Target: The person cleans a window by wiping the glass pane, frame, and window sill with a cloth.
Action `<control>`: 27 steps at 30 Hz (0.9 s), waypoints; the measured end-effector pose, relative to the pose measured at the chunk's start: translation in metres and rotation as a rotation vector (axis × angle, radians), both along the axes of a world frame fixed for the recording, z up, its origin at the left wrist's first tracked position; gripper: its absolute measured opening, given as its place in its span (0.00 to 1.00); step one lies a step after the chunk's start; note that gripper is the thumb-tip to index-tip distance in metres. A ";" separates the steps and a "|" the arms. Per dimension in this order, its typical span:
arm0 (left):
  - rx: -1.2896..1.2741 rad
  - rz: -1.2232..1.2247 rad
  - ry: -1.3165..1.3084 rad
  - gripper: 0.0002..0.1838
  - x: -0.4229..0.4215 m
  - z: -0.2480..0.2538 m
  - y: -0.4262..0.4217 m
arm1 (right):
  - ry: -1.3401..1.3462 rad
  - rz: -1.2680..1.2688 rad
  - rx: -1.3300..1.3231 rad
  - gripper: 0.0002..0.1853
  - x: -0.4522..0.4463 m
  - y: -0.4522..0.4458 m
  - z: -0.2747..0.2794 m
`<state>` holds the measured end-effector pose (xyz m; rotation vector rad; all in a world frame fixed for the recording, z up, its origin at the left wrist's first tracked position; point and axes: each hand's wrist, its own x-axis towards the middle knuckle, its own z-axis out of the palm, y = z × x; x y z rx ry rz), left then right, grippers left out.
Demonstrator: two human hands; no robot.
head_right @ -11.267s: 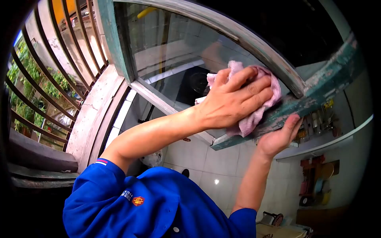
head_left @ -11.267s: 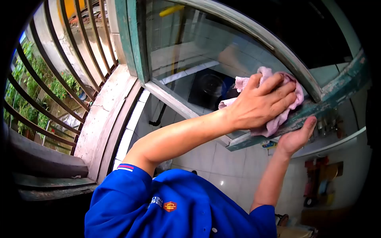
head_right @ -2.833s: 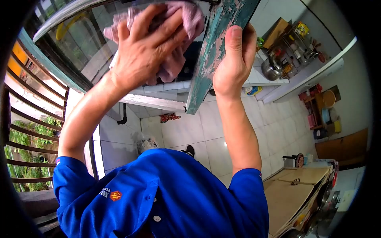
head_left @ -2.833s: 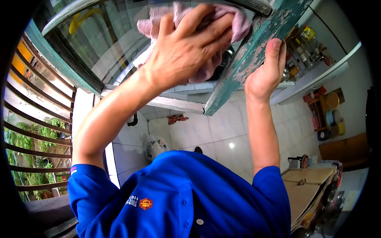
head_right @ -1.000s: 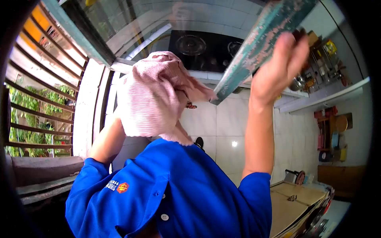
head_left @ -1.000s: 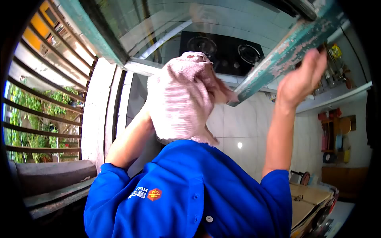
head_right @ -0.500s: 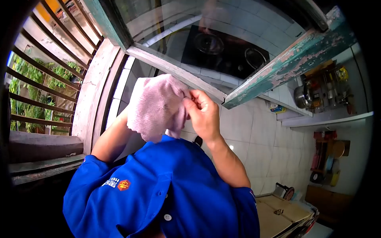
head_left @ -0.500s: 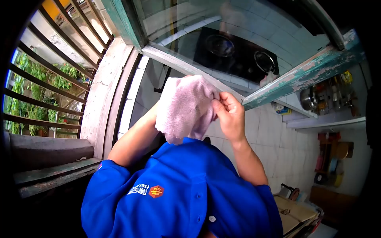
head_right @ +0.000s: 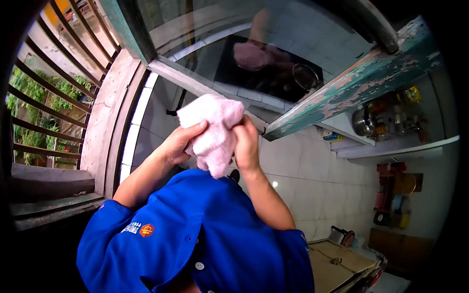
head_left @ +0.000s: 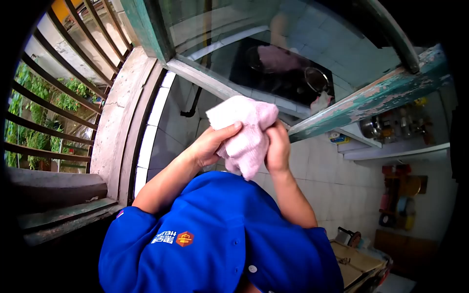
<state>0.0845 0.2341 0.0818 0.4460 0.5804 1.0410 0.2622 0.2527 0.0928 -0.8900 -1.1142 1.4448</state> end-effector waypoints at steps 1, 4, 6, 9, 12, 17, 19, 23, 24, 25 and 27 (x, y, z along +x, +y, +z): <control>0.002 0.081 0.095 0.25 0.005 0.005 0.003 | -0.138 -0.052 0.014 0.10 -0.001 -0.001 -0.004; 0.182 0.286 0.354 0.14 0.005 0.033 0.004 | -0.448 -0.173 0.205 0.09 0.010 -0.016 -0.002; 0.338 0.431 0.455 0.13 0.003 0.036 0.011 | -0.521 -0.415 0.435 0.13 0.026 -0.026 0.006; 0.637 0.568 0.661 0.13 -0.004 0.075 0.022 | -0.540 -0.907 0.837 0.26 0.058 -0.018 0.023; 1.215 1.107 1.095 0.14 0.007 0.110 0.052 | -0.355 -0.868 0.726 0.31 0.080 0.005 0.053; 1.521 1.359 1.080 0.25 0.068 0.154 0.098 | -0.163 -0.507 0.647 0.30 0.096 0.032 0.065; 1.557 1.368 1.060 0.23 0.096 0.160 0.111 | -0.112 -0.557 0.619 0.31 0.090 0.034 0.065; 1.603 1.190 1.149 0.25 0.118 0.148 0.099 | -0.117 -0.593 0.626 0.32 0.084 0.032 0.072; 1.649 1.156 1.173 0.27 0.119 0.140 0.101 | -0.180 -0.595 0.663 0.32 0.087 0.033 0.070; 1.688 1.121 1.197 0.28 0.117 0.135 0.099 | -0.179 -0.601 0.659 0.32 0.087 0.031 0.070; 1.696 1.049 1.208 0.29 0.115 0.131 0.100 | -0.188 -0.652 0.634 0.31 0.081 0.030 0.072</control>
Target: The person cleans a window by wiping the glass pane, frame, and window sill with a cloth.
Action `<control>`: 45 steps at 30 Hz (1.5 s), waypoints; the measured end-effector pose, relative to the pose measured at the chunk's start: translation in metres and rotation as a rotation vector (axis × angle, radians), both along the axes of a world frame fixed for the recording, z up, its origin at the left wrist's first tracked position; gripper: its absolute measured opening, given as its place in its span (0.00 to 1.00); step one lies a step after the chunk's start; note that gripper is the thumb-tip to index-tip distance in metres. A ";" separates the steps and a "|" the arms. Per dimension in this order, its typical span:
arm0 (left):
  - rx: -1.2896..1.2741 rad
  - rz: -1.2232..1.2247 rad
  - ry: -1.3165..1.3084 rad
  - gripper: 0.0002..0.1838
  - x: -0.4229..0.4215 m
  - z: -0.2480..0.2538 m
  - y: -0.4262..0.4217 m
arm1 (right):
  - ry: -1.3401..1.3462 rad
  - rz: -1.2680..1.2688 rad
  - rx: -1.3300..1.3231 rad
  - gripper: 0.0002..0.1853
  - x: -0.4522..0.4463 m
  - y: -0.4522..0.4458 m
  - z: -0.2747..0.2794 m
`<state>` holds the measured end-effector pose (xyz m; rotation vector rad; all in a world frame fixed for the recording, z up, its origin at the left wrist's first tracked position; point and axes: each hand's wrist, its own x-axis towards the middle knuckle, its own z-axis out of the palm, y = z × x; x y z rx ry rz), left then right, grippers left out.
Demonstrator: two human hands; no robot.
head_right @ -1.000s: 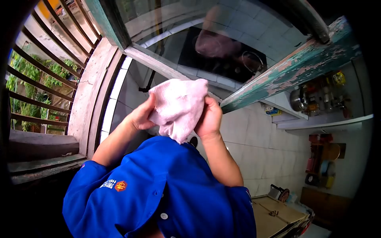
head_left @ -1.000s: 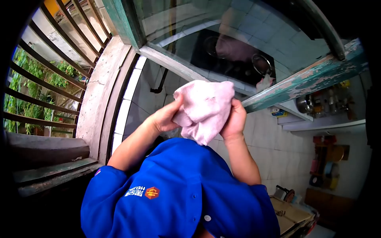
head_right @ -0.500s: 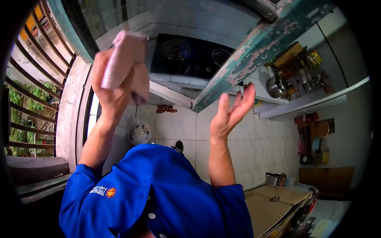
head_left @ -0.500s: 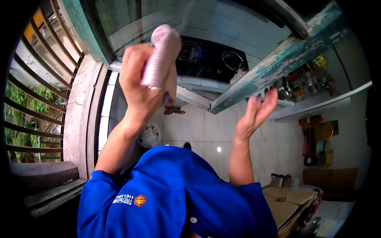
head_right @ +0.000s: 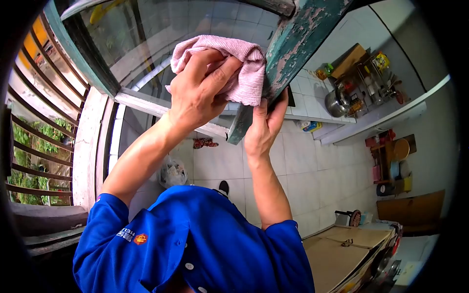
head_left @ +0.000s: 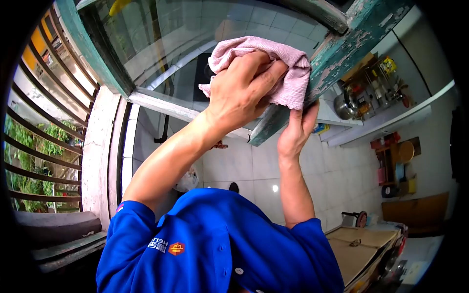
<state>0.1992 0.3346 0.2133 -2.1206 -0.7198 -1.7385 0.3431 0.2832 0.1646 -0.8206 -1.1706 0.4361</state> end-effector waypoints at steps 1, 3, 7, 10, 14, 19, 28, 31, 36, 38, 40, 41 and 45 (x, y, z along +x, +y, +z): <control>0.034 0.023 0.019 0.29 0.000 0.006 0.000 | -0.020 -0.012 0.031 0.30 -0.002 -0.001 -0.001; 0.079 0.060 0.038 0.26 0.001 0.022 0.000 | -0.009 -0.030 0.026 0.29 -0.006 -0.004 -0.001; 0.036 0.106 0.018 0.28 0.012 0.058 -0.013 | -0.002 -0.032 0.036 0.27 -0.008 -0.006 -0.001; -0.018 0.062 0.164 0.28 0.005 0.032 -0.015 | 0.031 0.016 0.003 0.31 -0.006 -0.009 0.002; -0.040 0.046 0.264 0.20 -0.005 -0.003 -0.014 | 0.050 0.059 -0.039 0.28 -0.003 -0.005 0.003; -0.044 0.014 0.096 0.25 0.005 0.020 -0.014 | 0.048 0.060 0.012 0.27 -0.003 -0.008 0.000; -0.281 -0.072 0.390 0.25 -0.014 -0.076 -0.017 | 0.049 0.096 0.003 0.27 0.006 -0.003 0.001; -0.361 -0.094 0.442 0.25 -0.017 -0.097 -0.021 | 0.064 0.099 -0.010 0.27 0.005 -0.002 0.001; -0.494 -0.105 0.615 0.26 -0.026 -0.126 -0.023 | 0.057 0.081 -0.007 0.28 0.001 -0.002 0.002; -0.497 -0.108 0.609 0.23 -0.025 -0.139 -0.022 | 0.068 0.093 -0.006 0.28 0.001 0.000 0.000; -0.524 -0.087 0.646 0.19 -0.025 -0.148 -0.022 | 0.079 0.105 -0.006 0.28 0.001 0.000 -0.001; -0.566 -0.088 0.698 0.14 -0.025 -0.151 -0.022 | 0.087 0.107 -0.002 0.29 0.001 0.000 -0.002; -0.641 -0.071 0.799 0.10 -0.023 -0.148 -0.022 | 0.086 0.113 0.000 0.29 0.001 0.002 -0.002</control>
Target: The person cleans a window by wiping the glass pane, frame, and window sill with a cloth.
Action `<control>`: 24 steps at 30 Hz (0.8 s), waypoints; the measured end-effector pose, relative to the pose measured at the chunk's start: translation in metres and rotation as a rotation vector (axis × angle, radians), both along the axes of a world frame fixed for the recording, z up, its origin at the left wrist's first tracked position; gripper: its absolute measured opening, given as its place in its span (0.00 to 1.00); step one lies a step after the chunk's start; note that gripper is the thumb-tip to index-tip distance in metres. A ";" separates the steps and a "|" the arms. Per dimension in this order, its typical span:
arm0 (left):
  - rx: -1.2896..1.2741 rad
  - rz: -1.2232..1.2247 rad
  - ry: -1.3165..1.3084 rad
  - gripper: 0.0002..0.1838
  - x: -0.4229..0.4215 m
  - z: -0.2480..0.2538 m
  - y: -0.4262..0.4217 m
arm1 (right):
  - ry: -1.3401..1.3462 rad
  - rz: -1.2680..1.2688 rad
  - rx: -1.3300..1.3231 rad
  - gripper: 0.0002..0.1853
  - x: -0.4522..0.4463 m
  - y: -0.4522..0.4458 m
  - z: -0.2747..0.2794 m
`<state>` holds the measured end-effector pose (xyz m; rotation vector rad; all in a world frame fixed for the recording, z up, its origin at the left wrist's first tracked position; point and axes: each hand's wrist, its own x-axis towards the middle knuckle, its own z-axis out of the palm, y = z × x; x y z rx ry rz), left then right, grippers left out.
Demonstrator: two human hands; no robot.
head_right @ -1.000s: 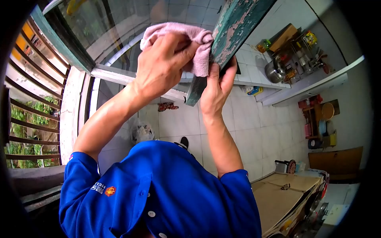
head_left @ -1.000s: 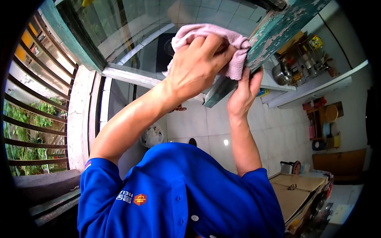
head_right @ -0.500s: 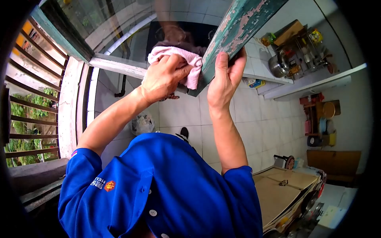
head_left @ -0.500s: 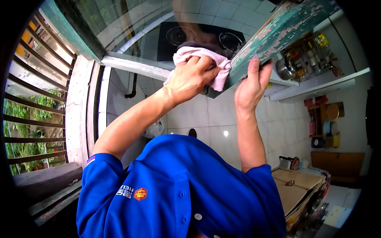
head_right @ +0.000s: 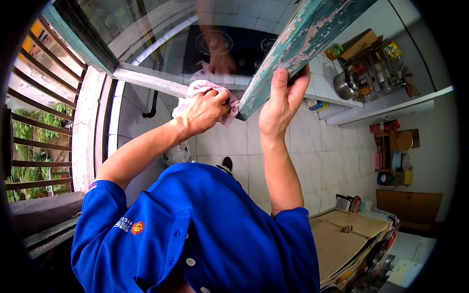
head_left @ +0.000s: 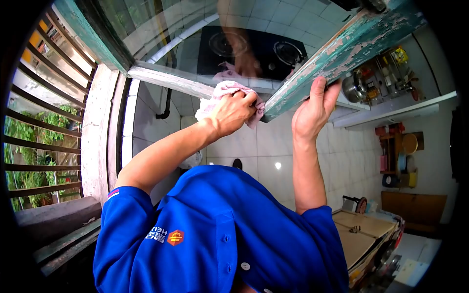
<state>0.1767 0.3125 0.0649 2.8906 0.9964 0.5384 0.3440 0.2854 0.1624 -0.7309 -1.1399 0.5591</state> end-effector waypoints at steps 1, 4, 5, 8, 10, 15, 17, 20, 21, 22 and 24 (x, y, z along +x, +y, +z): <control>0.000 0.001 0.000 0.10 0.000 0.001 -0.002 | 0.000 0.001 0.000 0.29 0.001 -0.001 -0.001; 0.110 0.023 -0.011 0.16 -0.002 0.015 0.002 | -0.014 -0.032 0.005 0.29 0.001 0.003 -0.001; 0.197 0.031 -0.111 0.20 -0.005 0.026 0.002 | -0.015 -0.042 0.013 0.29 0.000 0.001 -0.002; 0.334 0.046 -0.273 0.34 -0.014 0.051 0.002 | -0.013 -0.063 0.031 0.29 -0.004 -0.002 -0.007; 0.316 0.039 -0.326 0.36 -0.015 0.044 0.002 | -0.010 -0.087 0.061 0.29 -0.006 -0.001 -0.008; 0.303 0.090 -0.264 0.34 -0.017 0.009 0.001 | -0.018 -0.055 0.047 0.29 -0.002 -0.001 -0.003; 0.325 0.105 -0.379 0.30 -0.016 0.031 0.006 | -0.011 -0.075 -0.003 0.29 -0.001 0.000 -0.005; 0.459 0.197 -0.635 0.27 -0.014 0.101 0.011 | -0.008 -0.086 0.022 0.28 0.000 0.002 -0.013; 0.503 0.221 -0.748 0.27 -0.012 0.123 0.014 | -0.011 -0.103 0.029 0.27 0.000 0.001 -0.015; 0.538 0.206 -0.805 0.27 -0.010 0.139 0.017 | -0.013 -0.096 0.036 0.27 0.000 0.001 -0.018; 0.611 0.193 -0.833 0.26 -0.008 0.140 0.021 | -0.010 -0.083 0.051 0.28 0.000 -0.002 -0.022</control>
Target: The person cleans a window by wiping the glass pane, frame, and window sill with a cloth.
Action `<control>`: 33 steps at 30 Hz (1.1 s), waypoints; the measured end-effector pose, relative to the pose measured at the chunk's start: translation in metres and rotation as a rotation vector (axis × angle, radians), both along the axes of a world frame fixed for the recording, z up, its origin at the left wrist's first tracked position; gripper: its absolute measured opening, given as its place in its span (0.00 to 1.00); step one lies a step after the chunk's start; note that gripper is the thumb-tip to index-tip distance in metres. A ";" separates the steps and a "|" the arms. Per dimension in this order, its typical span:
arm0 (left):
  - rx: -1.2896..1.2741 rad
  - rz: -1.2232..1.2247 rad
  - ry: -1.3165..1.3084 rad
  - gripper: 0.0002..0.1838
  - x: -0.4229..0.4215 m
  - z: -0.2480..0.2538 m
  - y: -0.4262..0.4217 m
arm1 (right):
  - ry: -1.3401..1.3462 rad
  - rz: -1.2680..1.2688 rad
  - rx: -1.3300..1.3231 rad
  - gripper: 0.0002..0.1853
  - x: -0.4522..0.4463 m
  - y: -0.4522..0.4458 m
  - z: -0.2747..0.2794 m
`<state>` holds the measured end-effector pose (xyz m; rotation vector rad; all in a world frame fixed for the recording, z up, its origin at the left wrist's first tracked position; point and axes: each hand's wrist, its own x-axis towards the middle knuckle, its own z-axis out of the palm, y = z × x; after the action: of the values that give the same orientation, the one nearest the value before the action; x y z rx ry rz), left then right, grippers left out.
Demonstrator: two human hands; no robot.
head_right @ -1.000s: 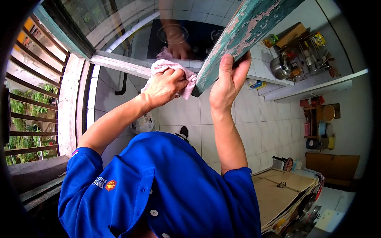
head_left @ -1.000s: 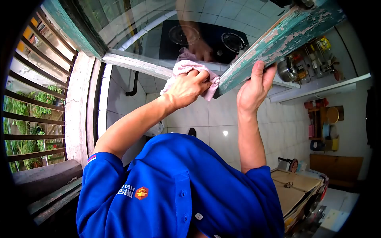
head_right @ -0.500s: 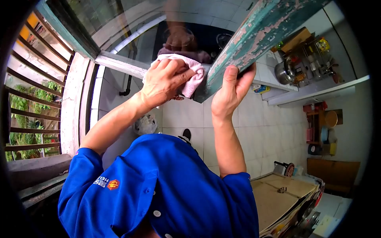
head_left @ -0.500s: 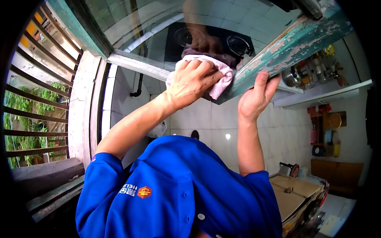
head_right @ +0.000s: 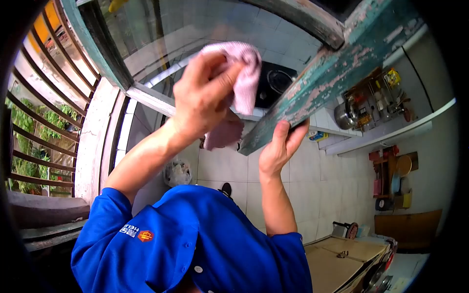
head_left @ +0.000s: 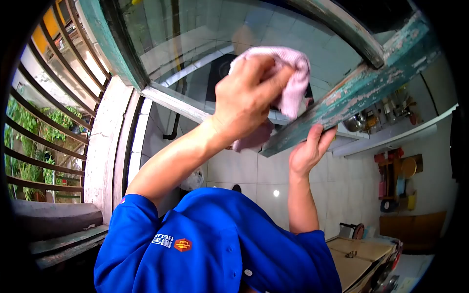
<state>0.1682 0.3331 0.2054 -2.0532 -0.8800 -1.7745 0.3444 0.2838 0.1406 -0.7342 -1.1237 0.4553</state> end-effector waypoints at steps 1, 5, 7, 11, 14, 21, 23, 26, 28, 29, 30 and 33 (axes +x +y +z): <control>0.003 -0.024 0.060 0.25 -0.001 -0.012 -0.002 | 0.003 0.009 0.006 0.28 -0.001 -0.002 -0.001; -0.092 -0.082 0.321 0.24 0.002 -0.072 -0.018 | 0.019 -0.009 -0.045 0.28 -0.002 -0.005 0.009; -0.092 -0.076 0.297 0.24 -0.002 -0.065 -0.010 | 0.006 -0.021 -0.045 0.28 -0.002 -0.002 0.011; -0.008 0.037 -0.026 0.28 -0.019 0.020 0.002 | 0.024 0.015 -0.015 0.28 -0.004 -0.002 0.011; 0.049 0.078 -0.199 0.28 -0.021 0.045 0.010 | 0.020 -0.006 -0.009 0.29 -0.009 -0.004 0.012; 0.126 0.024 -0.001 0.22 -0.022 0.033 0.014 | 0.045 0.020 -0.020 0.29 -0.007 -0.001 0.012; 0.111 0.087 -0.107 0.24 -0.049 0.044 0.024 | 0.015 0.012 -0.049 0.30 -0.006 -0.001 0.016; 0.096 0.234 -0.150 0.26 -0.106 0.044 0.046 | 0.021 0.026 -0.035 0.30 -0.002 0.002 0.014; 0.071 0.272 -0.289 0.22 -0.147 0.042 0.068 | 0.062 0.022 -0.046 0.29 -0.001 0.005 0.012; 0.080 0.316 -0.389 0.21 -0.165 0.041 0.085 | 0.061 0.026 -0.044 0.29 -0.002 0.005 0.011; 0.076 0.387 -0.393 0.20 -0.177 0.046 0.090 | 0.049 -0.011 -0.043 0.30 -0.001 0.007 0.009; 0.048 0.419 -0.392 0.18 -0.177 0.046 0.083 | 0.039 -0.041 -0.047 0.32 -0.003 0.007 0.005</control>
<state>-0.0087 0.4165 0.2514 -1.3737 -1.2515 -1.9475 0.3416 0.2906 0.1459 -0.7853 -1.0622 0.4608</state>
